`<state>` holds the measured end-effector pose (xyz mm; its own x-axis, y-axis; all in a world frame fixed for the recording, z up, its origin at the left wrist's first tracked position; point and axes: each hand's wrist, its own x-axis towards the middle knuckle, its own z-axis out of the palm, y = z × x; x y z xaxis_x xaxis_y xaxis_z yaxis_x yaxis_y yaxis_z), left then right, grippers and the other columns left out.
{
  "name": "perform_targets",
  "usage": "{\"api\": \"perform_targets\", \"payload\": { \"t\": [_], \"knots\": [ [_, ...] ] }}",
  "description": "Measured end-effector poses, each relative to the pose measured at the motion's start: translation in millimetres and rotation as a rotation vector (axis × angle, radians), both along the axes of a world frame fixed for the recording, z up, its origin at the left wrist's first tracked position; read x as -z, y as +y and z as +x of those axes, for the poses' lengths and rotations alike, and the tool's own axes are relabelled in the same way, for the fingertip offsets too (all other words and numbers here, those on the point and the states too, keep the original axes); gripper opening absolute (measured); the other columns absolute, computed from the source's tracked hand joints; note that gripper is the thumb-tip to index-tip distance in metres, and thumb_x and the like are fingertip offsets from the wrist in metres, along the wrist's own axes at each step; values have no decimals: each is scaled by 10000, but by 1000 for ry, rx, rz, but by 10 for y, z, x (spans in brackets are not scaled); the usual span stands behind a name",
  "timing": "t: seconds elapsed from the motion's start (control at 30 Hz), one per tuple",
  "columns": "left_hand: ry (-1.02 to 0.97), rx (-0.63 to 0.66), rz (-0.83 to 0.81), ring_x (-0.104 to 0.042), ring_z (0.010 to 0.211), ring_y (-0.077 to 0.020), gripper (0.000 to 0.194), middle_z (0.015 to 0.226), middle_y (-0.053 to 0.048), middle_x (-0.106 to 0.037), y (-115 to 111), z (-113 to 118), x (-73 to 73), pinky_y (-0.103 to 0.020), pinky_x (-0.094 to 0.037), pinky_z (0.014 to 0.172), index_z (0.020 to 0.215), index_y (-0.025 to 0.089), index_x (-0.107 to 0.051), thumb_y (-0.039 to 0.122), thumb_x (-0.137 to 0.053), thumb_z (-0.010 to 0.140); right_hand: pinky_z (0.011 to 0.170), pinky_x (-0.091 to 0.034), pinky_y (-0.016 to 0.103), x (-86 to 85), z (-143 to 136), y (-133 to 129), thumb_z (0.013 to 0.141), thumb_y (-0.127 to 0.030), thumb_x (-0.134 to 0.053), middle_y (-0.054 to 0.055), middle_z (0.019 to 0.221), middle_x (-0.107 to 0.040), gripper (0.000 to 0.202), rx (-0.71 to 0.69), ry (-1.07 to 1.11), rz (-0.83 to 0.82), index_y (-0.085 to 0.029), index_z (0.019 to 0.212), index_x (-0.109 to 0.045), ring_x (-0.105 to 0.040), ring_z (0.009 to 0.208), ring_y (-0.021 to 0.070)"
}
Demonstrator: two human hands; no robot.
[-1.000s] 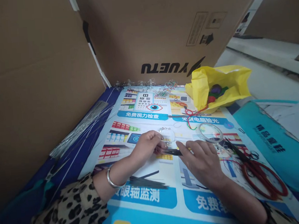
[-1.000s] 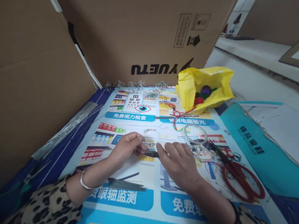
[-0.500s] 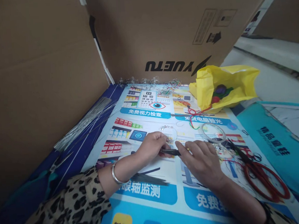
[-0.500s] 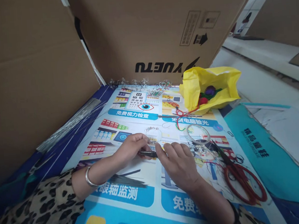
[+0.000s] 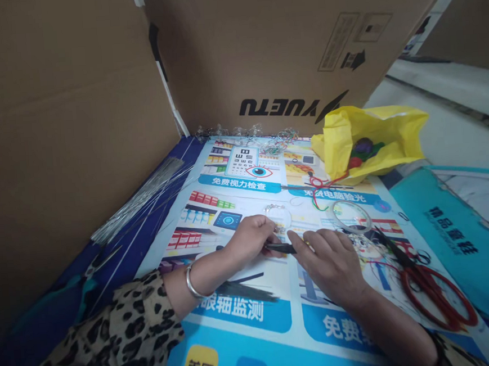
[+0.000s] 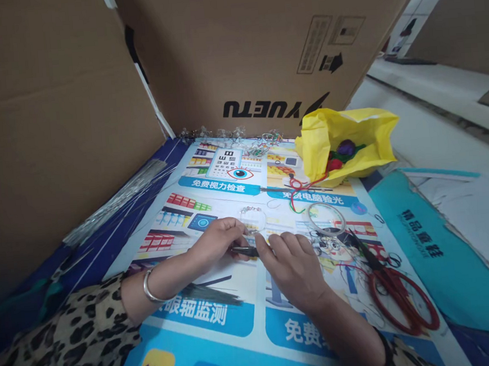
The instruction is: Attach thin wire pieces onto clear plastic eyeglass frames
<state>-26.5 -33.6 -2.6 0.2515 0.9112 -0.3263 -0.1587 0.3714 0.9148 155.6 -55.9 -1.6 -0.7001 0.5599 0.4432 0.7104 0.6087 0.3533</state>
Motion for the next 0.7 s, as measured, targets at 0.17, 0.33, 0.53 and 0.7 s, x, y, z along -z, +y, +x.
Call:
{"api": "perform_targets", "payload": {
  "t": [0.17,0.33,0.53,0.7],
  "knots": [
    [26,11,17,-599,441,-134,144,529,-8,-586,0,-4,11,-229,-468,432,638,152,-481,232,-502,755,649,-262,351,0,-16,14,839,-214,-506,51,803,-602,232,-1,-13,3,-196,1064,-561,-443,748,193],
    [45,24,38,-598,449,-138,162,519,6,-575,-2,-7,21,-228,-455,429,634,162,-472,257,-498,761,645,-254,346,-7,-26,13,847,-208,-491,42,776,-589,222,-2,-8,-21,-210,1057,-564,-434,737,186],
    [80,36,97,-576,446,-123,166,549,9,-590,7,-21,34,-219,-439,426,688,173,-487,308,-477,785,643,-247,340,-22,-26,-2,847,-236,-493,46,743,-566,193,22,-14,-73,-196,1016,-578,-422,725,185],
    [134,64,162,-562,490,-107,163,609,14,-607,10,-45,16,-223,-459,476,741,178,-512,320,-458,799,631,-254,327,-27,-39,-13,826,-240,-523,45,703,-547,153,45,1,-113,-178,942,-600,-426,708,186]
  ]
}}
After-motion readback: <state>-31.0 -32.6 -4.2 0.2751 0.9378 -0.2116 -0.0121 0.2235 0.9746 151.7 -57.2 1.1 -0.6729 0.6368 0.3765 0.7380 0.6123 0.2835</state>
